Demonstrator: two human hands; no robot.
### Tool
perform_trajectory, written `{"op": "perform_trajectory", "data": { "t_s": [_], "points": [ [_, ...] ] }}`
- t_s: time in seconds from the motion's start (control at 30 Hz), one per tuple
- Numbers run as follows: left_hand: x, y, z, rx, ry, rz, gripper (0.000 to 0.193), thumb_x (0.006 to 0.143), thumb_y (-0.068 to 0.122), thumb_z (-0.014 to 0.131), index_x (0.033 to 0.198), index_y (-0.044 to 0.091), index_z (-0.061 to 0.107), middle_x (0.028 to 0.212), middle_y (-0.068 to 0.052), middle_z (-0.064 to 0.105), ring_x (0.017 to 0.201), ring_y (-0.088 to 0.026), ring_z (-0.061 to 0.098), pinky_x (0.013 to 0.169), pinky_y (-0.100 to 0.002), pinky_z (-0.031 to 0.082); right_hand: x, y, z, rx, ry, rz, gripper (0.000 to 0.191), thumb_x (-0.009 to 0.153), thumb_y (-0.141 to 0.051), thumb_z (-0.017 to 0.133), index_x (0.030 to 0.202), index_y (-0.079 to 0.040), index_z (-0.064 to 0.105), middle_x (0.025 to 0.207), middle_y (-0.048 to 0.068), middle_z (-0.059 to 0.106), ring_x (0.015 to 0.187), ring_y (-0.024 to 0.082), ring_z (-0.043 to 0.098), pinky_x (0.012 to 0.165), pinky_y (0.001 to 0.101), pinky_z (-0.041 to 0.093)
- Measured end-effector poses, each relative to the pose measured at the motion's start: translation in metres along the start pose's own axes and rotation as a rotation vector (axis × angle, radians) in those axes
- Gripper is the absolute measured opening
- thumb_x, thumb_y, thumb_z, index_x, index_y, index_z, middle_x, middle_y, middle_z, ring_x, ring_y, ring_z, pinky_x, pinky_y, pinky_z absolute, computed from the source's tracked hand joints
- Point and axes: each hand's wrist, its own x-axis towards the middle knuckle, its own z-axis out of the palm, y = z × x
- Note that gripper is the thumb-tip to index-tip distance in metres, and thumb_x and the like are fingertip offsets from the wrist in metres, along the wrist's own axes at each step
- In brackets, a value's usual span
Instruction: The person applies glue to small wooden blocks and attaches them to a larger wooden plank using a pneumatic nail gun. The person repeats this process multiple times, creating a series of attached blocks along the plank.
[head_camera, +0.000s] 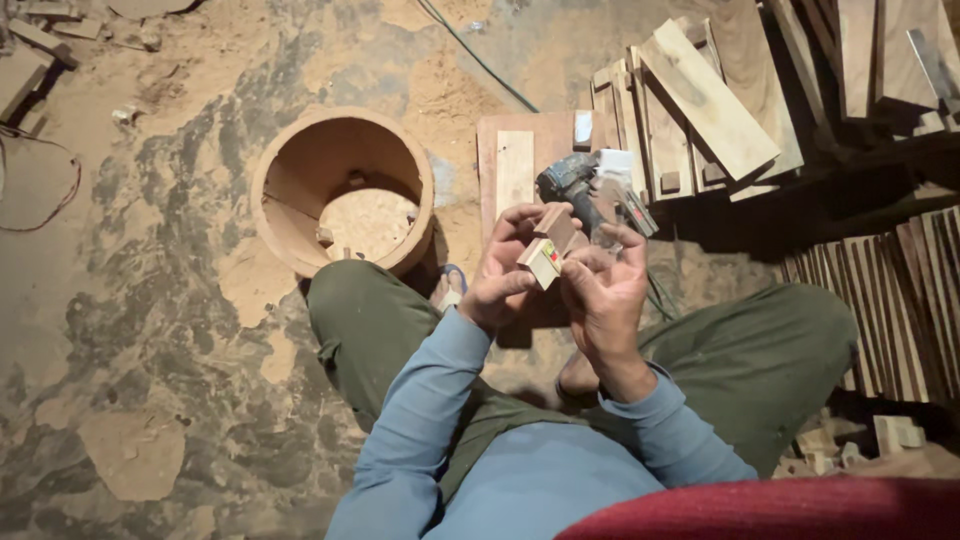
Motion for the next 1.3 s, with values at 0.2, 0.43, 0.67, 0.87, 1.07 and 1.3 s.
{"op": "perform_trajectory", "data": {
  "t_s": [0.2,0.43,0.67,0.87,1.07,1.3],
  "points": [
    [0.003,0.012,-0.015,-0.144,0.081,0.170,0.077,0.086,0.015,0.083,0.151,0.007,0.043,0.159,-0.021,0.044,0.146,-0.037,0.046,0.129,-0.049,0.036,-0.036,-0.013,-0.043,-0.329,-0.062,-0.041,0.055,0.094,0.004,0.074,0.134,-0.010,0.038,0.094,0.008,0.067,0.074,0.008,0.059,0.060,0.0208,0.046],
    [0.002,0.013,-0.024,-0.263,0.118,0.168,0.073,0.085,0.014,0.083,0.147,0.007,0.045,0.159,-0.023,0.042,0.150,-0.037,0.046,0.127,-0.051,0.034,-0.050,-0.030,-0.070,-0.689,-0.216,-0.049,0.033,0.104,-0.011,0.056,0.136,-0.006,0.061,0.102,0.006,0.067,0.079,0.009,0.055,0.071,0.0225,0.046],
    [0.003,-0.002,-0.009,-0.224,0.084,0.102,0.078,0.082,0.013,0.087,0.149,0.005,0.047,0.164,-0.023,0.041,0.148,-0.031,0.046,0.129,-0.043,0.033,-0.017,-0.040,-0.012,-1.287,-0.287,-0.522,0.038,0.097,-0.002,0.071,0.134,-0.006,0.063,0.102,0.013,0.063,0.080,0.022,0.062,0.071,0.0310,0.051],
    [0.001,0.008,-0.008,-0.253,0.123,0.130,0.078,0.081,0.012,0.088,0.147,0.002,0.047,0.163,-0.024,0.040,0.150,-0.030,0.046,0.132,-0.043,0.030,-0.025,-0.061,-0.006,-1.299,-0.238,-0.430,0.033,0.095,-0.003,0.072,0.128,-0.006,0.067,0.092,0.010,0.062,0.066,0.017,0.058,0.060,0.0290,0.047],
    [0.003,0.010,-0.009,-0.174,0.087,0.112,0.080,0.080,0.013,0.088,0.147,0.003,0.046,0.164,-0.022,0.041,0.148,-0.029,0.047,0.130,-0.041,0.032,-0.020,-0.074,-0.004,-1.123,-0.204,-0.376,0.040,0.096,0.002,0.070,0.135,-0.004,0.062,0.089,0.006,0.059,0.068,0.013,0.056,0.060,0.0265,0.045],
    [0.000,0.012,-0.010,-0.111,0.112,0.125,0.078,0.079,0.013,0.089,0.146,0.006,0.048,0.162,-0.018,0.045,0.141,-0.026,0.051,0.121,-0.037,0.040,-0.015,-0.085,0.018,-1.408,-0.331,-0.672,0.049,0.089,0.012,0.071,0.133,-0.009,0.066,0.111,0.012,0.065,0.091,0.026,0.068,0.075,0.0358,0.055]
  ]
}}
